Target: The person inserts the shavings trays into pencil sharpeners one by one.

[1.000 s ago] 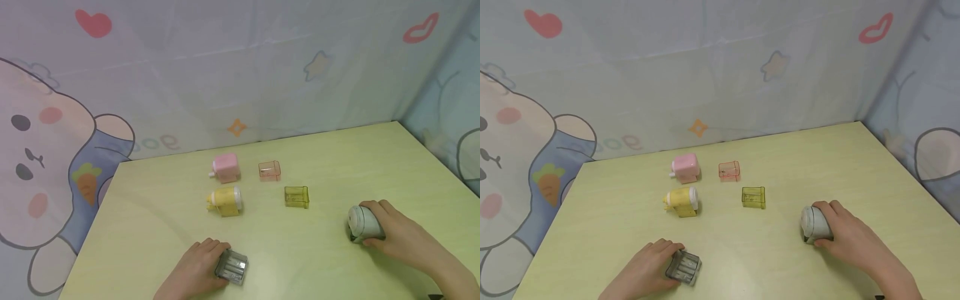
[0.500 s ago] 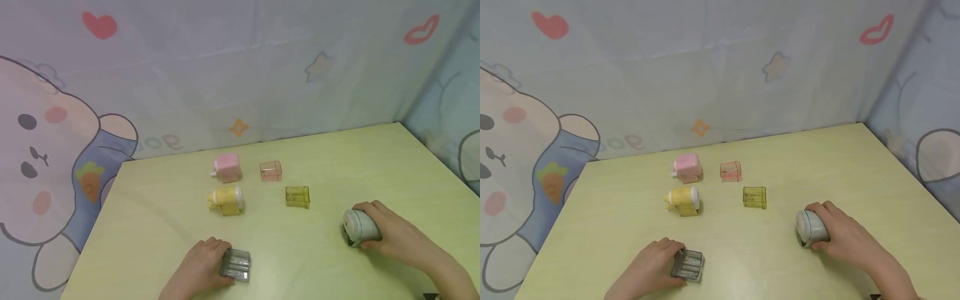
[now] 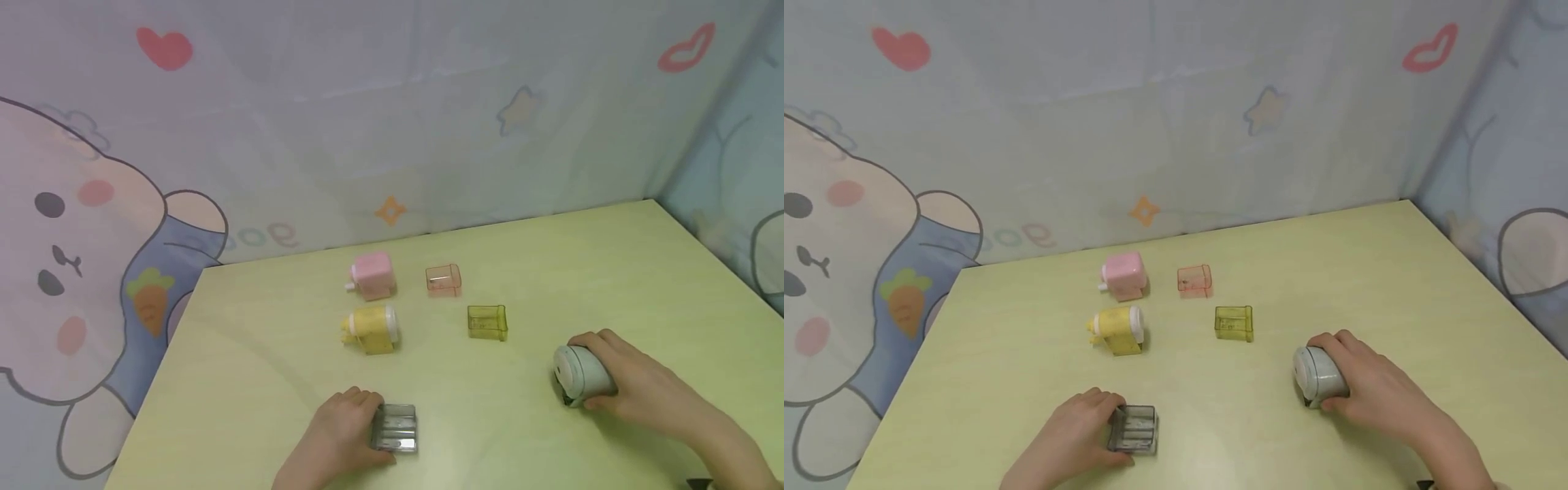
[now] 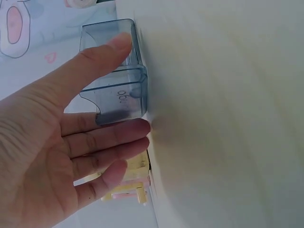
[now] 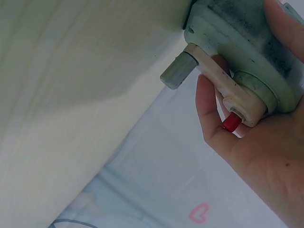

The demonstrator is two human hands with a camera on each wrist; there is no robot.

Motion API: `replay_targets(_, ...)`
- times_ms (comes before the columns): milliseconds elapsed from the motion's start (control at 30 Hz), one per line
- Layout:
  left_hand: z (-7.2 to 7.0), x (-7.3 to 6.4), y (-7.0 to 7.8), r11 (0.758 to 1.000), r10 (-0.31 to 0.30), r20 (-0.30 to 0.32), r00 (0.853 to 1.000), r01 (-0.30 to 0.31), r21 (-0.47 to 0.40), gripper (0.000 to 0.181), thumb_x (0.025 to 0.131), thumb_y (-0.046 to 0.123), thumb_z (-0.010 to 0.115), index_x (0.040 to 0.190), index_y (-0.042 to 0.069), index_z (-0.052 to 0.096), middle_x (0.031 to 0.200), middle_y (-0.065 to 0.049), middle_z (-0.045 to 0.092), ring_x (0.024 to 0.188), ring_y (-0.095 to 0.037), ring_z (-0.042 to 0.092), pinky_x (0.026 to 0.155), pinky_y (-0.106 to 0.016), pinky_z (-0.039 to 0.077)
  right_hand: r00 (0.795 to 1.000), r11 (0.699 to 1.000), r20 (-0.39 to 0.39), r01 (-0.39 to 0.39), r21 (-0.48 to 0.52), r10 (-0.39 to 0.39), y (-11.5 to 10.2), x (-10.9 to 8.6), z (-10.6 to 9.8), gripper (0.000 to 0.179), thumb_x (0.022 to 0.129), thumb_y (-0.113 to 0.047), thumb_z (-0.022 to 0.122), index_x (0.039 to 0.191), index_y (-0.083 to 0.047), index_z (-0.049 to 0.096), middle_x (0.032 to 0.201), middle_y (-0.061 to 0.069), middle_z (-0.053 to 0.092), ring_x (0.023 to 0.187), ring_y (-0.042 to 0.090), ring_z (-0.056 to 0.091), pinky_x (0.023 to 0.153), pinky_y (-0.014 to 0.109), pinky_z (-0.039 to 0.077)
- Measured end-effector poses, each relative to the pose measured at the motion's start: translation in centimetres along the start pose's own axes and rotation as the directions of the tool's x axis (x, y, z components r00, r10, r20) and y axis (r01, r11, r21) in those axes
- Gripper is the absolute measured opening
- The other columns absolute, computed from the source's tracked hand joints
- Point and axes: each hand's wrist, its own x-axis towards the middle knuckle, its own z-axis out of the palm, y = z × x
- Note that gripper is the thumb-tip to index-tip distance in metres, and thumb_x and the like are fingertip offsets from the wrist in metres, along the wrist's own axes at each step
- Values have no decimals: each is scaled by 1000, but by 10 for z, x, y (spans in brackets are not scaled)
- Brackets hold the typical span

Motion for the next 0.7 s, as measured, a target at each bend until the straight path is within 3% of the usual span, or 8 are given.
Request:
replay_targets(267,0,9,8,999,-46,19,999,47,-9,60,62,54,81,100,13,60,87,8,62,76,-6,48,70,-23,46,1000,1000,-3,-10,18,10,-7,2,1,75,57,-18,90,122,-16,51,107,-1,56,89,15,56,70,36,50)
replay_targets(433,-1,13,11,999,-35,-3,999,35,15,59,62,55,81,97,13,59,84,8,60,76,-7,49,69,-23,46,1000,999,18,-20,44,20,-9,3,1,74,59,-18,90,122,-17,50,107,0,56,90,16,56,71,38,51)
replay_targets(700,-3,18,19,999,-47,-2,999,47,20,59,61,55,82,95,12,59,81,7,60,74,-9,49,67,-23,44,1000,1000,-11,6,11,-6,-16,3,4,75,58,-20,90,121,-19,50,105,-5,55,87,10,56,69,33,50)
